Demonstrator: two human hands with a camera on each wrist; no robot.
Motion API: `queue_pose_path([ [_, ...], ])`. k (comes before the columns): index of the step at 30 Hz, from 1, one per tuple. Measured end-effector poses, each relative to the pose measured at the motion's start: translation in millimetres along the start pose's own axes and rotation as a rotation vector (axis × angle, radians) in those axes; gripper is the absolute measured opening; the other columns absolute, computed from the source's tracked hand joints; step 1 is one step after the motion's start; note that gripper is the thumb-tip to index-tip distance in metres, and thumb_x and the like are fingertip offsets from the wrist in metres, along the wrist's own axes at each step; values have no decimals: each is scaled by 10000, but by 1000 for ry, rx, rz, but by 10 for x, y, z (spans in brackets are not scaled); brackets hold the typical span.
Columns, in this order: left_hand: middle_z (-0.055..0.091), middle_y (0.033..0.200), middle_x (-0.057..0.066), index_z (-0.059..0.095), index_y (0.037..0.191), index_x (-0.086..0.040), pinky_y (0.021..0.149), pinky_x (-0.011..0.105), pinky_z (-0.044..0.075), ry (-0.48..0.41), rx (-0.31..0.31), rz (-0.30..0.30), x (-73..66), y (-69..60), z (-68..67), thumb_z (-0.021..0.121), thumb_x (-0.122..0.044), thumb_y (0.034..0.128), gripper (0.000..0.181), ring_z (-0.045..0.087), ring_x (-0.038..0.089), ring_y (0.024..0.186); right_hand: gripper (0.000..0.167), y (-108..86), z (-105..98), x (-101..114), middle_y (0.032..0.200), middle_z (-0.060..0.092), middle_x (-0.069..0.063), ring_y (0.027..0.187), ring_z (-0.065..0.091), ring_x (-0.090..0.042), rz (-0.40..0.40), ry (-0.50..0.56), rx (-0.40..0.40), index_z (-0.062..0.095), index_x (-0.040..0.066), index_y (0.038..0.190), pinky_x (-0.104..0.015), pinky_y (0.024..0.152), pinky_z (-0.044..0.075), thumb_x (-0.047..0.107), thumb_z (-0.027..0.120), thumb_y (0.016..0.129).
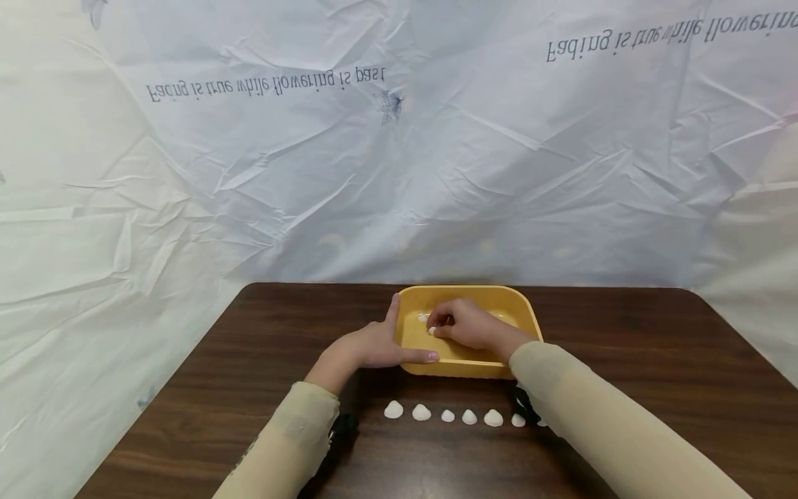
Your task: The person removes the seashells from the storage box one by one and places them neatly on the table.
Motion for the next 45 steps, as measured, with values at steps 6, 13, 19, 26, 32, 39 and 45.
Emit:
queue_pose_path([
  [6,613,1440,273,-205,1698,-226,1057,458,506,7,-11,5,12,4,9,758,-826,771,1465,642,294,1233,109,-10,-7,25,971,721,21,877,620,-118,3,8,29,745,146,1134,-335,861,515,163,661,1066],
  [13,610,1449,257,-198,1700,-237,1042,451,507,-2,-17,7,11,-1,0,761,-825,766,1462,638,277,1202,112,8,1,17,894,713,11,795,598,-112,23,48,-1,763,111,1108,-288,766,498,140,681,1038],
  [19,657,1351,224,-205,1697,-262,987,426,506,-14,-2,6,1,0,3,774,-819,759,1466,635,242,1105,104,0,-3,-2,938,739,3,813,608,-124,90,53,3,802,96,1060,-289,764,515,124,757,970],
  [26,615,1449,238,-212,1695,-260,1026,448,508,-12,-6,10,-14,-2,-5,765,-832,756,1471,638,261,1186,169,-3,-23,1,1073,789,-8,912,633,-116,83,33,-5,823,100,1134,-305,836,530,144,769,980],
  [32,617,1436,272,-198,1700,-247,1029,462,515,2,-17,0,15,-10,6,762,-826,763,1461,650,305,1228,233,-5,-89,33,1044,786,-50,806,612,-133,60,124,-30,813,88,1190,-292,730,519,181,787,978],
  [39,652,1349,230,-188,1703,-242,1025,460,512,-14,-8,10,12,-6,17,770,-815,764,1459,638,284,1190,329,-203,-440,123,986,753,-55,759,511,-154,55,146,-61,787,67,1259,-313,702,466,252,784,987],
  [45,681,1135,126,-187,1701,-267,1003,452,503,-32,1,16,-5,-4,-3,790,-797,758,1458,636,243,1098,367,-592,-767,162,666,410,22,625,355,-144,110,130,-51,780,109,1280,-317,639,401,326,787,984],
])
Point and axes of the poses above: each hand's wrist, its own y-axis towards the middle knuckle, its own z-axis out of the palm, x = y × z, the point moved 1 cm from there along y, towards the middle knuckle
